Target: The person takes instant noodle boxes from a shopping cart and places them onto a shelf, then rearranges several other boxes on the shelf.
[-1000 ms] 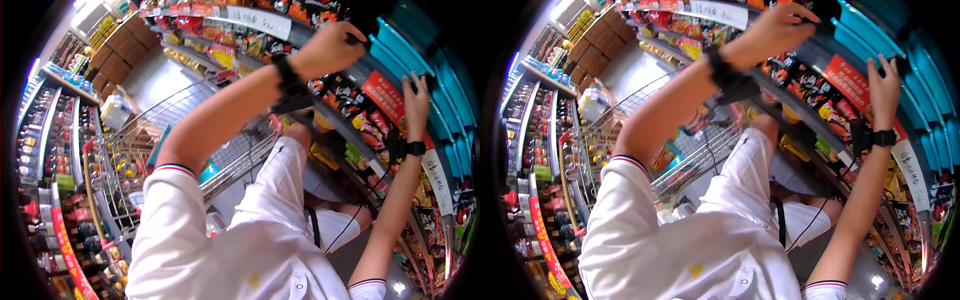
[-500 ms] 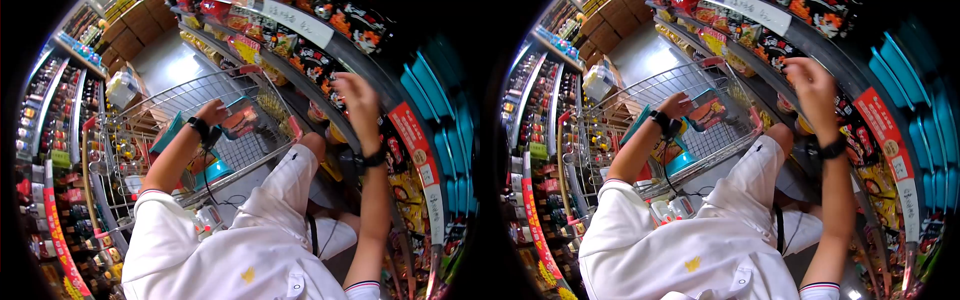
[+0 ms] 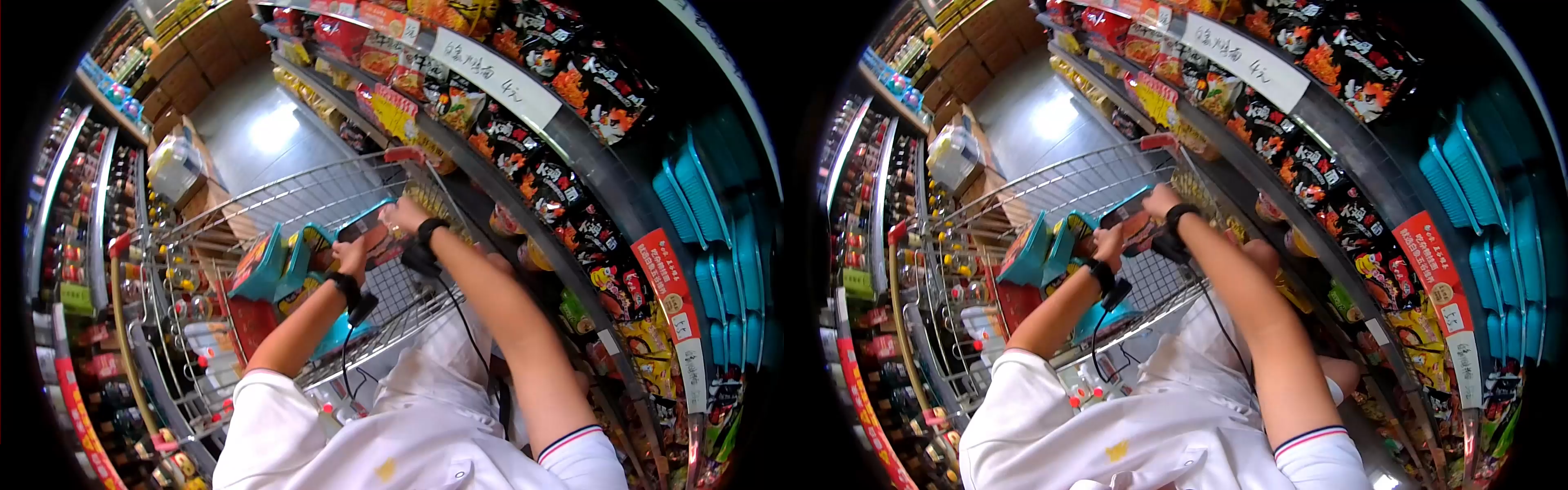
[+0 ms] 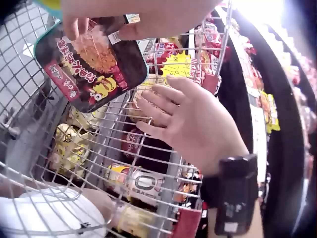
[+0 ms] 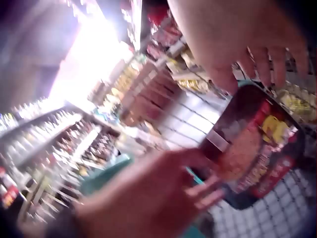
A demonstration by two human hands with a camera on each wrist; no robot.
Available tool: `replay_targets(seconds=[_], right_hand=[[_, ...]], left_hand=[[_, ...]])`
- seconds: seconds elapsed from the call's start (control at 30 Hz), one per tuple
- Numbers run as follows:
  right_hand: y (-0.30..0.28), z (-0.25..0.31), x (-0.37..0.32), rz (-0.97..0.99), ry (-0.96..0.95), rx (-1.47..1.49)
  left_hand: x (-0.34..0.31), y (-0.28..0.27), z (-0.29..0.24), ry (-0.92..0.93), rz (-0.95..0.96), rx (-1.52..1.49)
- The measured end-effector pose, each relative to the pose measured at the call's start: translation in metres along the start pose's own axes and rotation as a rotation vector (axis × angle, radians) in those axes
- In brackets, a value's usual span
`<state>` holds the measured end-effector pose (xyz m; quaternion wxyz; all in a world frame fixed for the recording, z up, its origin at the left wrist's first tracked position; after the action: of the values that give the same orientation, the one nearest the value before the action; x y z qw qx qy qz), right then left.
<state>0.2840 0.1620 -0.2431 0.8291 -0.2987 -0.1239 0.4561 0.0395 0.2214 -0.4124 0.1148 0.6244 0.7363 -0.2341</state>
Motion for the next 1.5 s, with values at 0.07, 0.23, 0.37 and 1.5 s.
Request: replay_targets(seconds=[0.07,0.23,0.37,1.5], right_hand=[[0.021,-0.016,-0.008,-0.082,-0.144,-0.398],[0.019,-0.048,-0.03,-0.008,0.241,-0.399],[0.018,-0.044,-0.03,0.126,0.163,-0.315],[-0.566,0.133,-0.378,-1.291,-0.377,0.506]], left_hand=[[-0.024,-0.007,-0.042,0.218,-0.114,0.378],[-0.058,-0.011,-0.066,-0.049,0.255,0.087],[-0.034,-0.01,-0.051,-0.149,0.44,-0.103],[-0.614,0.064,-0.415,1.25,1.246,-0.473]])
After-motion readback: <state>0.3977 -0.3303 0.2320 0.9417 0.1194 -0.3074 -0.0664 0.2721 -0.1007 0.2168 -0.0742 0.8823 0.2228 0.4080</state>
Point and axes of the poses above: each hand's wrist, its own x-axis towards the middle knuckle, its own y-axis out of the palm, z = x × y, the point moved 9 cm from there along x, towards the middle knuckle, and after that the axes turned 15 degrees about -z, right-handed, at the moved point
